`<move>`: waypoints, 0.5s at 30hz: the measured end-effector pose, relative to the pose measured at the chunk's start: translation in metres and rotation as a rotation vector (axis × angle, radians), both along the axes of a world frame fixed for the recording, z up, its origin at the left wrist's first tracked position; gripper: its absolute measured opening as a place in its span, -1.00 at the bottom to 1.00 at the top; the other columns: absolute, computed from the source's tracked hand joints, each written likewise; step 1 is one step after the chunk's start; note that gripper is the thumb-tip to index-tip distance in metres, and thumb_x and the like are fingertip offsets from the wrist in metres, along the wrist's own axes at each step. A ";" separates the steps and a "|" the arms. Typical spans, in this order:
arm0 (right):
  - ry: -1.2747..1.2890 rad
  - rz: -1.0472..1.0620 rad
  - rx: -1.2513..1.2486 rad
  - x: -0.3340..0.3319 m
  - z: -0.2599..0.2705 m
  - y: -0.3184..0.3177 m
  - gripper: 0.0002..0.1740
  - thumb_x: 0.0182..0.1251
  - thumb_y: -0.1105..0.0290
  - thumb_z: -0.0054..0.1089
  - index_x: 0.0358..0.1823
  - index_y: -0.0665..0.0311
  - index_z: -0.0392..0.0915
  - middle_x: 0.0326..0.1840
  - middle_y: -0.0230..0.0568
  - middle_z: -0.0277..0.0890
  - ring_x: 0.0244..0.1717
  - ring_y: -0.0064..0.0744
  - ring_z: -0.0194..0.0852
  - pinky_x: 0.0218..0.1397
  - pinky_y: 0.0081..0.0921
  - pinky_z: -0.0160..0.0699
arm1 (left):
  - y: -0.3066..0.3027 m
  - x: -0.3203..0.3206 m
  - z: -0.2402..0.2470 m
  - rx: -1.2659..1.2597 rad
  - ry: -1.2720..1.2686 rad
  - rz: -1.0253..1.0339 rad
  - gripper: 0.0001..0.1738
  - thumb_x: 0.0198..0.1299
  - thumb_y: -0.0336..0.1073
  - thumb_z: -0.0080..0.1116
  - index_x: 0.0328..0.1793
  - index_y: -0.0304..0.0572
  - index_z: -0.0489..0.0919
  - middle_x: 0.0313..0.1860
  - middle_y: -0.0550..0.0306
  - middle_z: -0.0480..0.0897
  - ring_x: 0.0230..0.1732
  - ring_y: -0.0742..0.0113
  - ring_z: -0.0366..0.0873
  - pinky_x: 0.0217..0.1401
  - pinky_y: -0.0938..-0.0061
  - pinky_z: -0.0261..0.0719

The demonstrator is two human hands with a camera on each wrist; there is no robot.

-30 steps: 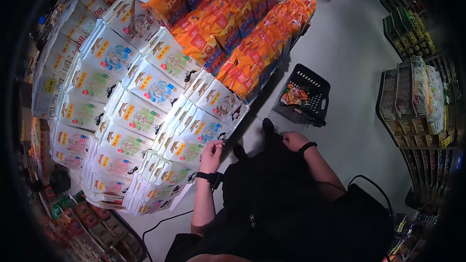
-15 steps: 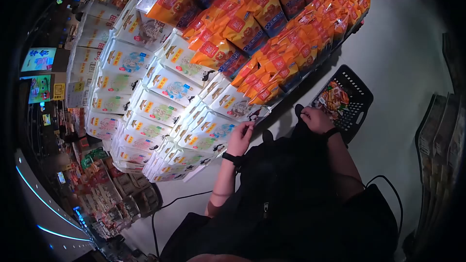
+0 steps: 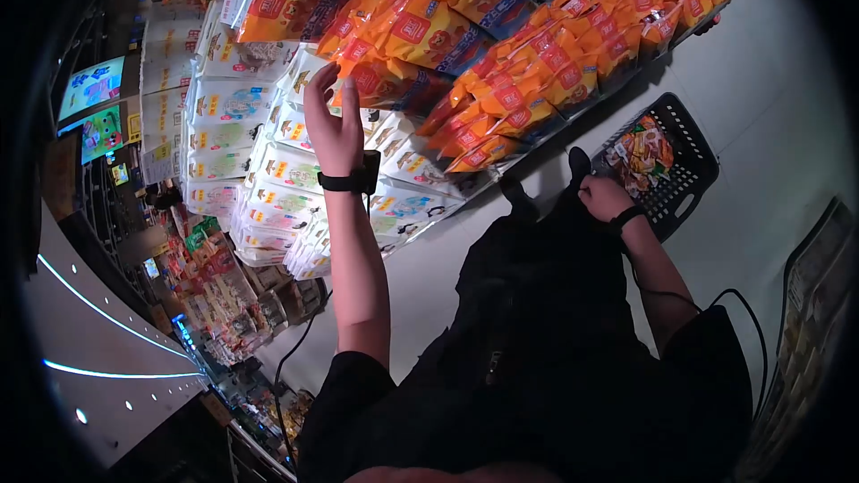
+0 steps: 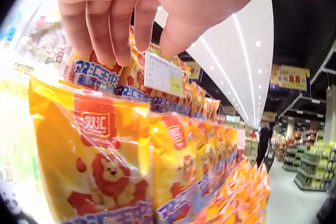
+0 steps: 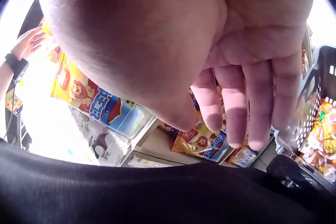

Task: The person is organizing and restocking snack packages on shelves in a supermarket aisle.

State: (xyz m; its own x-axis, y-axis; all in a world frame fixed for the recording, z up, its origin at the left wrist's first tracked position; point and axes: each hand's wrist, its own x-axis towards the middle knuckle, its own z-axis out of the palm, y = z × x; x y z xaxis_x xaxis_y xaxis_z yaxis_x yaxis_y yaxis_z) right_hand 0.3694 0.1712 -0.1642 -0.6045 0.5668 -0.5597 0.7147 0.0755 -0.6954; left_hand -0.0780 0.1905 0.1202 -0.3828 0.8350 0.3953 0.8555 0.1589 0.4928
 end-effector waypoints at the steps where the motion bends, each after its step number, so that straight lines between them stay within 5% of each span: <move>1: -0.001 0.010 0.021 0.000 -0.001 0.000 -0.73 0.58 0.25 0.34 0.06 0.32 0.73 0.00 0.19 0.81 0.13 0.28 0.79 0.25 0.06 0.74 | 0.012 -0.008 -0.002 -0.041 0.013 -0.025 -0.57 0.61 -0.25 0.39 0.43 -0.36 0.63 0.32 -0.11 0.77 0.33 0.01 0.72 0.45 0.16 0.64; 5: 0.056 -0.102 0.055 -0.014 0.019 -0.004 -0.75 0.58 0.27 0.32 0.01 0.33 0.71 -0.01 0.23 0.79 0.11 0.29 0.78 0.22 0.07 0.72 | 0.037 -0.034 -0.021 -0.113 0.062 -0.113 -0.78 0.51 -0.32 0.45 0.13 -0.31 0.78 -0.02 -0.11 0.86 0.01 0.11 0.83 0.19 0.25 0.72; 9: 0.093 -0.201 0.107 -0.022 0.036 -0.005 -0.76 0.60 0.28 0.28 -0.02 0.34 0.68 -0.06 0.22 0.77 0.09 0.29 0.76 0.19 0.07 0.70 | 0.038 -0.039 -0.022 -0.098 -0.206 -0.007 -0.86 0.45 -0.40 0.41 -0.03 -0.37 0.77 -0.18 -0.18 0.81 -0.13 -0.14 0.76 0.07 0.11 0.66; 12: 0.109 -0.207 0.153 -0.029 0.049 -0.012 -0.77 0.61 0.30 0.26 0.00 0.35 0.68 -0.08 0.17 0.77 0.08 0.26 0.76 0.18 0.06 0.71 | 0.028 -0.038 -0.019 -0.055 -0.113 -0.091 -0.89 0.46 -0.44 0.38 -0.03 -0.37 0.76 -0.19 -0.18 0.80 -0.13 -0.12 0.73 0.06 0.11 0.64; 13: 0.124 -0.211 0.174 -0.031 0.049 -0.014 -0.77 0.61 0.30 0.25 0.00 0.35 0.69 -0.08 0.16 0.78 0.08 0.25 0.76 0.18 0.06 0.71 | 0.023 -0.047 -0.027 -0.016 -0.014 -0.136 -0.89 0.53 -0.43 0.37 0.06 -0.33 0.73 -0.14 -0.05 0.81 -0.12 0.12 0.76 0.05 0.29 0.67; 15: 0.127 -0.213 0.204 -0.036 0.050 -0.020 -0.75 0.61 0.29 0.27 0.05 0.34 0.70 -0.06 0.13 0.80 0.10 0.21 0.79 0.20 0.01 0.73 | 0.017 -0.044 -0.025 0.048 0.018 -0.175 -0.87 0.51 -0.41 0.41 0.02 -0.33 0.71 -0.15 -0.05 0.78 -0.13 0.08 0.74 0.05 0.27 0.68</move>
